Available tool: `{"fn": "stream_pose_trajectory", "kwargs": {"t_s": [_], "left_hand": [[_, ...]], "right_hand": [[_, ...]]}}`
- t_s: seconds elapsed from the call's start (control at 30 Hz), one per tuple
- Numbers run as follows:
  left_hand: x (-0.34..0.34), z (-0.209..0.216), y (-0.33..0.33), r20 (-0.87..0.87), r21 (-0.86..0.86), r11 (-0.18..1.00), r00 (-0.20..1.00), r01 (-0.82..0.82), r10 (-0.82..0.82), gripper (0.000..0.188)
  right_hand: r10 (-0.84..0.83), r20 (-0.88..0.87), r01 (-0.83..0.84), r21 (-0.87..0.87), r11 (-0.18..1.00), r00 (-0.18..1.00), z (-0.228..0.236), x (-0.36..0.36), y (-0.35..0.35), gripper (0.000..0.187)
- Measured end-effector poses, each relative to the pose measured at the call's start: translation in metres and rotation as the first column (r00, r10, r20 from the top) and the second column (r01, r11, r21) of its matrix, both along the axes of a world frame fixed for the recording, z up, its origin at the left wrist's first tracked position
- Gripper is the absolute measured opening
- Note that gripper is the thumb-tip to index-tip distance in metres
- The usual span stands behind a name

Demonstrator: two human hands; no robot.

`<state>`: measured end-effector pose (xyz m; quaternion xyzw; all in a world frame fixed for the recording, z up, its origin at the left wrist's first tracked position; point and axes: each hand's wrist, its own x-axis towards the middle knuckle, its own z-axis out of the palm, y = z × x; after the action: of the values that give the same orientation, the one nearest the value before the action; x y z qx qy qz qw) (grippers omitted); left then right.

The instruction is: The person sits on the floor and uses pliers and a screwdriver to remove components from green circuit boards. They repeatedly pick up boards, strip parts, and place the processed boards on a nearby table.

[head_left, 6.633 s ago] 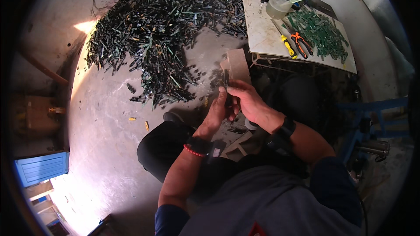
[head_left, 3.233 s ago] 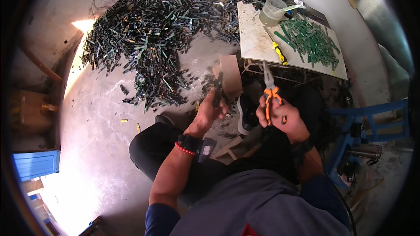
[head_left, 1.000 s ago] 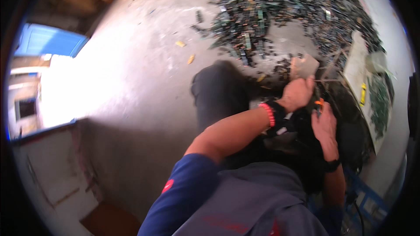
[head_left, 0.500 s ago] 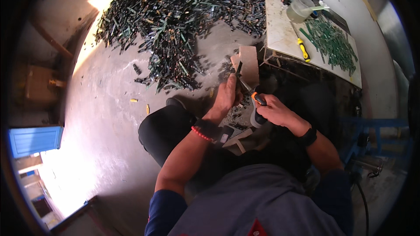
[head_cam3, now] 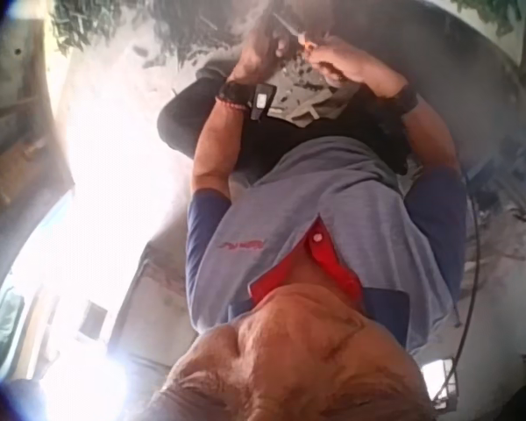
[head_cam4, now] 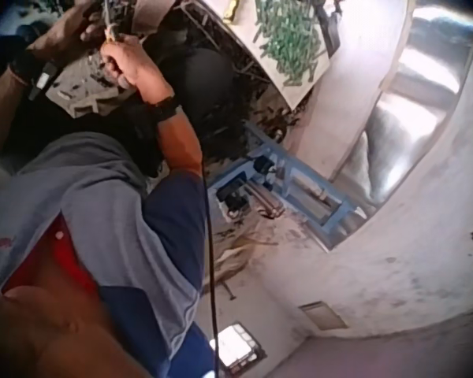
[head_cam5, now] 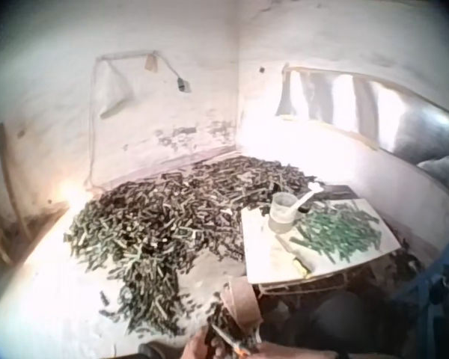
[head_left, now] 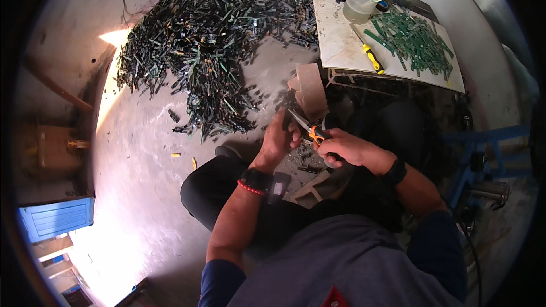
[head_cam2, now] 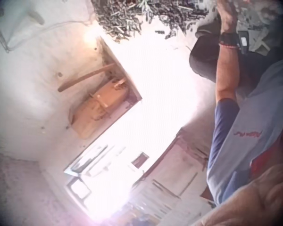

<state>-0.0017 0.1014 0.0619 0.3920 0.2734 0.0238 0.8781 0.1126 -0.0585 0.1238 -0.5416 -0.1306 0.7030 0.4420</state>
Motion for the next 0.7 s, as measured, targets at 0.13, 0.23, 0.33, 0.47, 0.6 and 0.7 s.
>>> {"fn": "stream_pose_trajectory", "kwargs": {"t_s": [0.13,0.23,0.33,0.47,0.6,0.7], "left_hand": [[0.001,-0.005,-0.003,-0.049,0.066,0.998,0.999,-0.017,0.020,0.053],[0.000,-0.004,-0.003,-0.055,0.168,0.986,0.998,-0.018,0.028,0.055],[-0.002,0.000,-0.003,-0.115,0.269,0.963,0.993,0.002,0.030,0.057],[-0.003,0.009,-0.004,-0.123,0.368,0.929,0.992,0.028,0.019,0.058],[-0.004,0.013,-0.003,-0.141,0.416,0.907,0.990,0.057,0.002,0.060],[-0.003,0.011,-0.003,-0.207,0.411,0.909,0.978,0.078,0.010,0.061]], "right_hand": [[0.098,0.326,-0.088,-0.044,0.995,0.940,-0.005,-0.005,0.001,0.012],[0.159,0.439,-0.154,-0.049,0.987,0.884,-0.008,-0.003,0.000,0.015],[0.164,0.503,-0.165,-0.041,0.985,0.849,-0.014,-0.001,-0.003,0.013],[0.140,0.468,-0.138,-0.038,0.990,0.873,-0.014,0.001,-0.005,0.014],[0.165,0.451,-0.168,-0.035,0.985,0.877,-0.011,0.002,-0.003,0.014],[0.188,0.595,-0.213,-0.028,0.977,0.781,-0.009,0.005,-0.002,0.019]]}}
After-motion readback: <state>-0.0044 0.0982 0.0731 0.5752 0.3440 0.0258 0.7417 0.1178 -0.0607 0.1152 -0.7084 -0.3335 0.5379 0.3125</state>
